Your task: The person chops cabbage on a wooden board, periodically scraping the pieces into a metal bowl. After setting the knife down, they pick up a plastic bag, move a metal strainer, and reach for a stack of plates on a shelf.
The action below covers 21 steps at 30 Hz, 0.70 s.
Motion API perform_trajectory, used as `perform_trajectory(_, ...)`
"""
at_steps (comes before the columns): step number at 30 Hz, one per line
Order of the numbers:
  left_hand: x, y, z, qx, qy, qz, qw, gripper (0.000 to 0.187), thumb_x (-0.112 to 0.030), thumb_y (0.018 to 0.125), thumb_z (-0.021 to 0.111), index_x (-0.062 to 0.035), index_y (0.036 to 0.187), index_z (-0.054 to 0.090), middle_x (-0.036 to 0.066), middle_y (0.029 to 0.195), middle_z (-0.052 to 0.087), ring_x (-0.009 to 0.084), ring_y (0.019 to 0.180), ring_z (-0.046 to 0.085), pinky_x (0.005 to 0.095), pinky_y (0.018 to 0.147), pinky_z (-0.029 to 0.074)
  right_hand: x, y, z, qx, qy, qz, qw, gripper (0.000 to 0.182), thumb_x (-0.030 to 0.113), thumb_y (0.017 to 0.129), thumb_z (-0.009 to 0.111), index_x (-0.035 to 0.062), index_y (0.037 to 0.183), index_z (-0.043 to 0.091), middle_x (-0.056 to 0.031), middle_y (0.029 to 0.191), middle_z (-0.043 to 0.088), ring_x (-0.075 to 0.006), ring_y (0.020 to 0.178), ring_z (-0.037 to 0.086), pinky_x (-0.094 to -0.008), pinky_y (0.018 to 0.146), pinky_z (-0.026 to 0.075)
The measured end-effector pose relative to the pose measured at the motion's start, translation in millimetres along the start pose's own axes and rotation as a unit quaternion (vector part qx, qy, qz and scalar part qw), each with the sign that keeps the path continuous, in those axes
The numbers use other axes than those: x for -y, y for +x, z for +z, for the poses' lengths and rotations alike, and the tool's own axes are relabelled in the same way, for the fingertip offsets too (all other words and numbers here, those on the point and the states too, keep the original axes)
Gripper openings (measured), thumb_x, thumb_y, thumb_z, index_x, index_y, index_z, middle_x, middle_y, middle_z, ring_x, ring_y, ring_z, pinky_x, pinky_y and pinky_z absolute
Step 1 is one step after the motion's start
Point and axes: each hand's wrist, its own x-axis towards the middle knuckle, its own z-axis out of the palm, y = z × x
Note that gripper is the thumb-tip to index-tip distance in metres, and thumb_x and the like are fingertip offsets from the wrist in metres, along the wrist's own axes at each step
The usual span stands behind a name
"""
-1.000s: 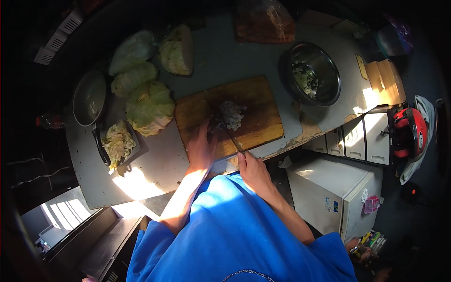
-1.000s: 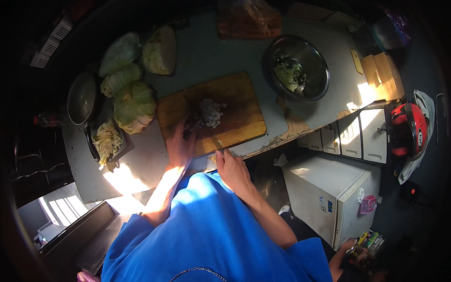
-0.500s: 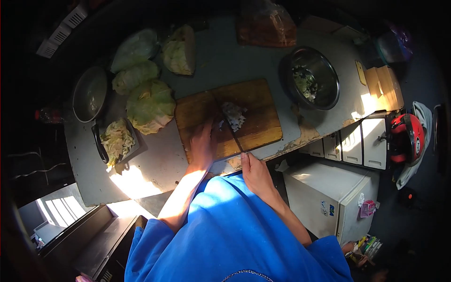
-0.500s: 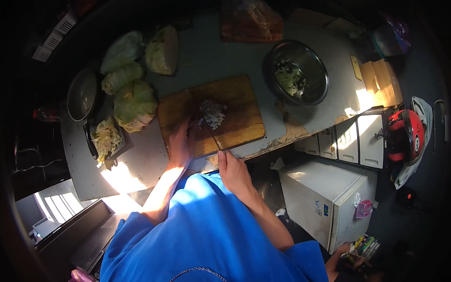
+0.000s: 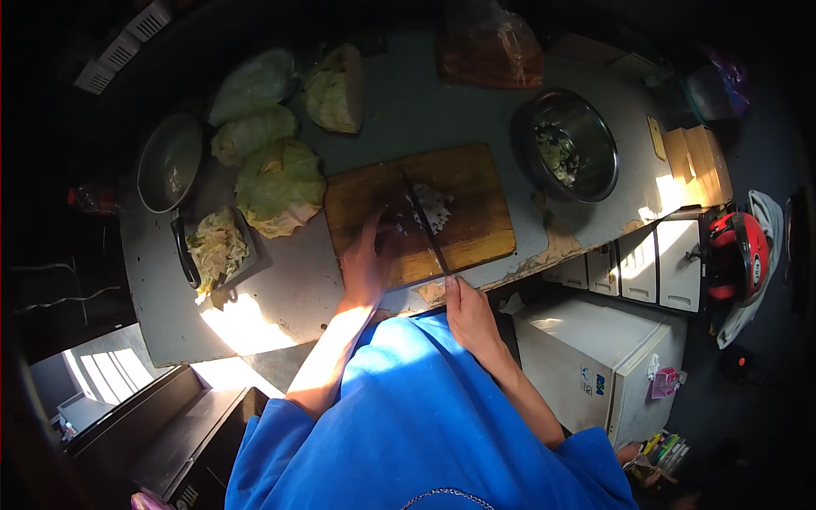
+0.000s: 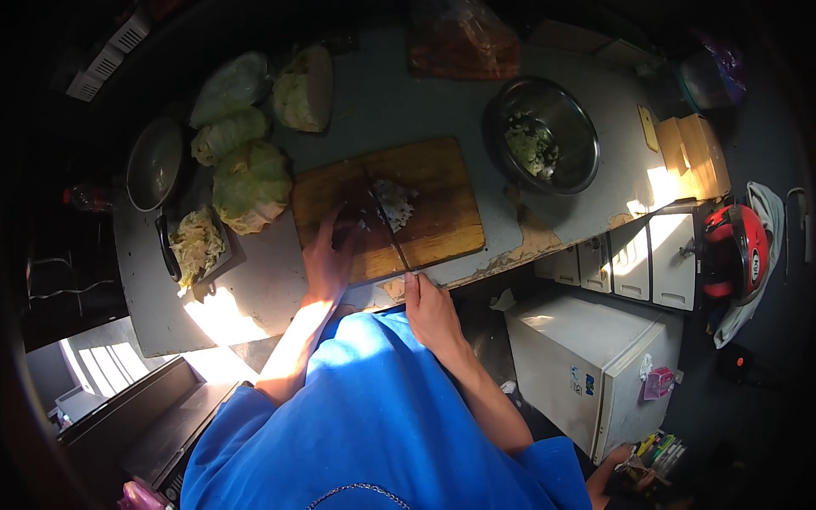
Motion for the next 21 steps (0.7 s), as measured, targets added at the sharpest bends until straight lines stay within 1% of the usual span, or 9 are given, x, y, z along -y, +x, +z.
perform_trajectory(2,0.8,3.9,6.3,-0.008,0.016,0.008,1.000,0.056,-0.007,0.090,0.068,-0.0169,0.143,0.051,0.012,0.105,0.074,0.0335,0.089,0.073,0.0417,0.077,0.058,3.0,-1.7,-1.6,-0.003,0.011,0.002,1.000,0.038,0.030,0.107,0.044,-0.0015,0.092,0.059,-0.0314,0.083,0.065,-0.0535,0.086,0.061,-0.0588,0.068,0.047)
perform_trajectory(5,-2.7,8.5,7.9,0.003,0.026,0.012,1.000,0.056,-0.006,0.091,0.067,-0.0170,0.143,0.051,0.013,0.106,0.074,0.0340,0.091,0.073,0.0421,0.077,0.058,-4.6,0.0,10.8,0.010,0.011,0.004,1.000,0.039,0.031,0.108,0.042,-0.0017,0.096,0.060,-0.0308,0.084,0.065,-0.0553,0.088,0.059,-0.0557,0.071,0.048)
perform_trajectory(7,-2.5,10.2,5.4,0.019,0.022,0.006,1.000,0.056,-0.004,0.091,0.066,-0.0171,0.143,0.050,0.013,0.107,0.074,0.0343,0.092,0.073,0.0423,0.078,0.058,-18.3,3.2,23.7,0.006,-0.062,0.012,0.998,0.040,0.033,0.107,0.043,-0.0014,0.096,0.060,-0.0310,0.086,0.066,-0.0551,0.088,0.060,-0.0587,0.073,0.048)
perform_trajectory(9,-0.8,6.4,2.7,0.015,0.025,0.046,0.999,0.056,-0.003,0.092,0.065,-0.0174,0.145,0.049,0.014,0.108,0.073,0.0354,0.094,0.072,0.0429,0.079,0.058,-13.2,2.2,22.4,0.012,-0.071,0.028,0.997,0.040,0.034,0.106,0.043,-0.0014,0.097,0.061,-0.0313,0.088,0.066,-0.0552,0.088,0.060,-0.0612,0.076,0.048)
perform_trajectory(12,-4.6,6.7,0.1,0.023,0.021,0.027,0.999,0.057,-0.003,0.092,0.064,-0.0175,0.145,0.048,0.015,0.108,0.073,0.0357,0.095,0.072,0.0429,0.080,0.058,-12.0,3.4,21.0,0.009,-0.088,0.037,0.995,0.041,0.035,0.106,0.043,-0.0011,0.097,0.061,-0.0311,0.090,0.066,-0.0553,0.089,0.060,-0.0614,0.077,0.048)
perform_trajectory(16,-8.2,8.7,-3.1,0.023,0.007,-0.007,1.000,0.059,-0.005,0.092,0.065,-0.0172,0.146,0.046,0.015,0.108,0.073,0.0365,0.095,0.072,0.0434,0.080,0.058,-14.5,0.3,12.1,-0.007,-0.049,0.036,0.998,0.041,0.033,0.108,0.042,-0.0019,0.095,0.059,-0.0314,0.088,0.065,-0.0551,0.089,0.059,-0.0577,0.073,0.048)
perform_trajectory(18,-10.1,8.1,-0.8,0.014,0.009,-0.013,1.000,0.053,-0.005,0.091,0.066,-0.0155,0.141,0.052,0.015,0.107,0.072,0.0367,0.094,0.071,0.0434,0.079,0.057,-11.0,-0.1,3.1,-0.016,-0.018,0.029,0.999,0.042,0.032,0.109,0.040,-0.0027,0.094,0.058,-0.0316,0.084,0.063,-0.0551,0.088,0.059,-0.0542,0.069,0.047)
perform_trajectory(19,-8.2,6.9,1.7,0.016,0.009,-0.014,1.000,0.053,-0.005,0.091,0.066,-0.0155,0.141,0.052,0.015,0.107,0.072,0.0367,0.094,0.071,0.0434,0.079,0.057,-8.8,-2.7,2.2,-0.016,-0.018,0.032,0.999,0.042,0.032,0.109,0.040,-0.0027,0.094,0.058,-0.0316,0.084,0.063,-0.0551,0.088,0.059,-0.0542,0.069,0.047)
perform_trajectory(21,-5.2,10.6,9.1,-0.014,0.057,0.083,0.995,0.041,-0.007,0.089,0.069,-0.0132,0.129,0.064,0.013,0.107,0.072,0.0347,0.099,0.068,0.0447,0.085,0.055,-4.5,-4.2,2.2,0.005,-0.019,0.034,0.999,0.042,0.032,0.109,0.040,-0.0026,0.094,0.058,-0.0312,0.082,0.063,-0.0556,0.087,0.059,-0.0544,0.069,0.047)
